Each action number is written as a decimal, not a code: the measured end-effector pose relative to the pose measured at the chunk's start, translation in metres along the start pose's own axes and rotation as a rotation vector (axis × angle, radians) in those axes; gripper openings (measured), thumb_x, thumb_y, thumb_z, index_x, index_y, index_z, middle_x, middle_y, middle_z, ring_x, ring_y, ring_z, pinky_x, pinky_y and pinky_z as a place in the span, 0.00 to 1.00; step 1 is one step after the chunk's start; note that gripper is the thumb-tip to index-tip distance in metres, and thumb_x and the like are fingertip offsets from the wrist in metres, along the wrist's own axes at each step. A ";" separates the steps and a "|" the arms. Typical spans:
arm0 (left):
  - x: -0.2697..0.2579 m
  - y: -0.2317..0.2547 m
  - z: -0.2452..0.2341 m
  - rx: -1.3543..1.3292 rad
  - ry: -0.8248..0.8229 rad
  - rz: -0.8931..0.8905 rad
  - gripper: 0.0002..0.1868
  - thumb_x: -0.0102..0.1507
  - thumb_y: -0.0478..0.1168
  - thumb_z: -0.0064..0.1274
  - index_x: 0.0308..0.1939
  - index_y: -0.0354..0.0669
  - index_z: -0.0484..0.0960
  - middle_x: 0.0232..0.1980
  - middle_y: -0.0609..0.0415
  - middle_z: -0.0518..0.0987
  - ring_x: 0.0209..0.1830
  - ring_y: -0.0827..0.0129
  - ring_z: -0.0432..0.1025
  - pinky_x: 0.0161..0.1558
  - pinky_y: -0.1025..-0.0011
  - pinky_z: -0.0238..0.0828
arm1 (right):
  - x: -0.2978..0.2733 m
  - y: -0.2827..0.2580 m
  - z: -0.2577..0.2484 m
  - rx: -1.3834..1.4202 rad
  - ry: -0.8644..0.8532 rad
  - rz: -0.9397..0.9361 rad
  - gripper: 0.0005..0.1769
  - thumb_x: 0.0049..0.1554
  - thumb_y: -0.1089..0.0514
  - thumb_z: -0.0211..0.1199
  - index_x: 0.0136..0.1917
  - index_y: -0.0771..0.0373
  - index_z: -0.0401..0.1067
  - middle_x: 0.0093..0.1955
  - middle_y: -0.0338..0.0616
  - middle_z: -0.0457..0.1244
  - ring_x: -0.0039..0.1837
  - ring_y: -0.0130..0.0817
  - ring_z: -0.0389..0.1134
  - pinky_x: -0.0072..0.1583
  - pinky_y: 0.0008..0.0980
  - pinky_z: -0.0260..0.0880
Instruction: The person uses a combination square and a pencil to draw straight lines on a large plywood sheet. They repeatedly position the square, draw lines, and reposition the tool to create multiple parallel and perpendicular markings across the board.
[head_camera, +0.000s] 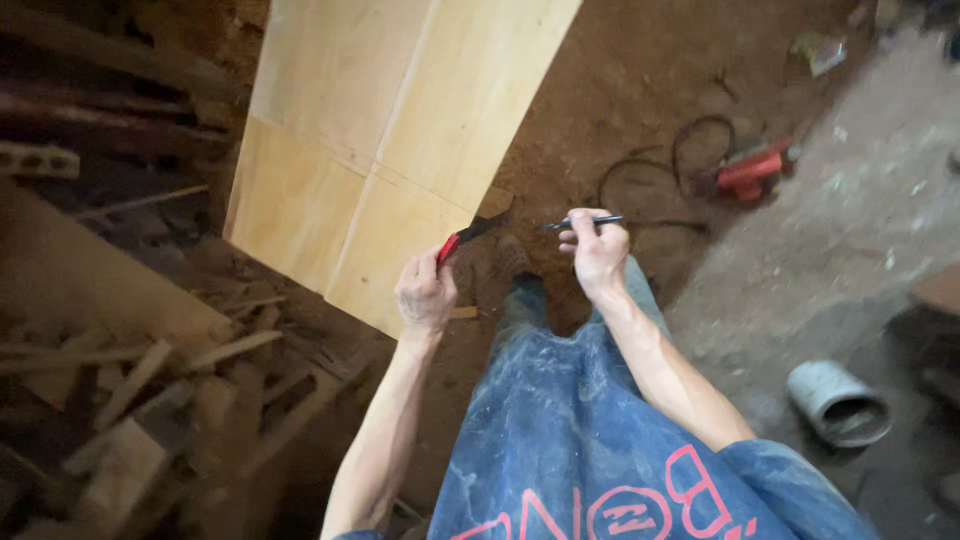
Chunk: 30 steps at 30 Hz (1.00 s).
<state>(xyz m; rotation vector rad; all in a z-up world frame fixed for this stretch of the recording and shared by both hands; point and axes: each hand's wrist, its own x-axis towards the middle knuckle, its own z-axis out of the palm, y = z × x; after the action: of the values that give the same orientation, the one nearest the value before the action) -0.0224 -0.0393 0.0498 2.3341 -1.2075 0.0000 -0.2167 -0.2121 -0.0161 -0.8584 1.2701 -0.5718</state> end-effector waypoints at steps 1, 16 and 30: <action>-0.003 -0.004 0.003 -0.002 -0.014 0.015 0.11 0.62 0.36 0.63 0.47 0.43 0.83 0.37 0.47 0.81 0.36 0.52 0.76 0.39 0.59 0.74 | -0.007 0.013 0.007 0.013 0.001 0.022 0.15 0.63 0.52 0.61 0.51 0.69 0.75 0.44 0.44 0.69 0.41 0.29 0.72 0.41 0.29 0.77; -0.016 -0.007 0.022 0.133 -0.012 0.110 0.10 0.65 0.39 0.63 0.49 0.44 0.83 0.36 0.48 0.81 0.33 0.54 0.76 0.36 0.60 0.74 | -0.029 0.076 0.059 0.661 0.018 0.165 0.14 0.66 0.54 0.58 0.56 0.68 0.68 0.49 0.49 0.67 0.47 0.35 0.73 0.50 0.35 0.79; -0.023 -0.015 0.029 0.163 -0.036 0.121 0.12 0.64 0.38 0.62 0.49 0.40 0.82 0.39 0.47 0.82 0.38 0.52 0.77 0.40 0.59 0.75 | -0.033 0.065 0.086 0.668 -0.009 0.092 0.15 0.66 0.52 0.58 0.56 0.68 0.69 0.50 0.47 0.67 0.48 0.34 0.73 0.50 0.34 0.79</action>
<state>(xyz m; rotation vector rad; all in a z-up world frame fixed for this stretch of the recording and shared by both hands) -0.0311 -0.0272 0.0131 2.4042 -1.4132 0.1021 -0.1465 -0.1290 -0.0446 -0.2431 1.0040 -0.8496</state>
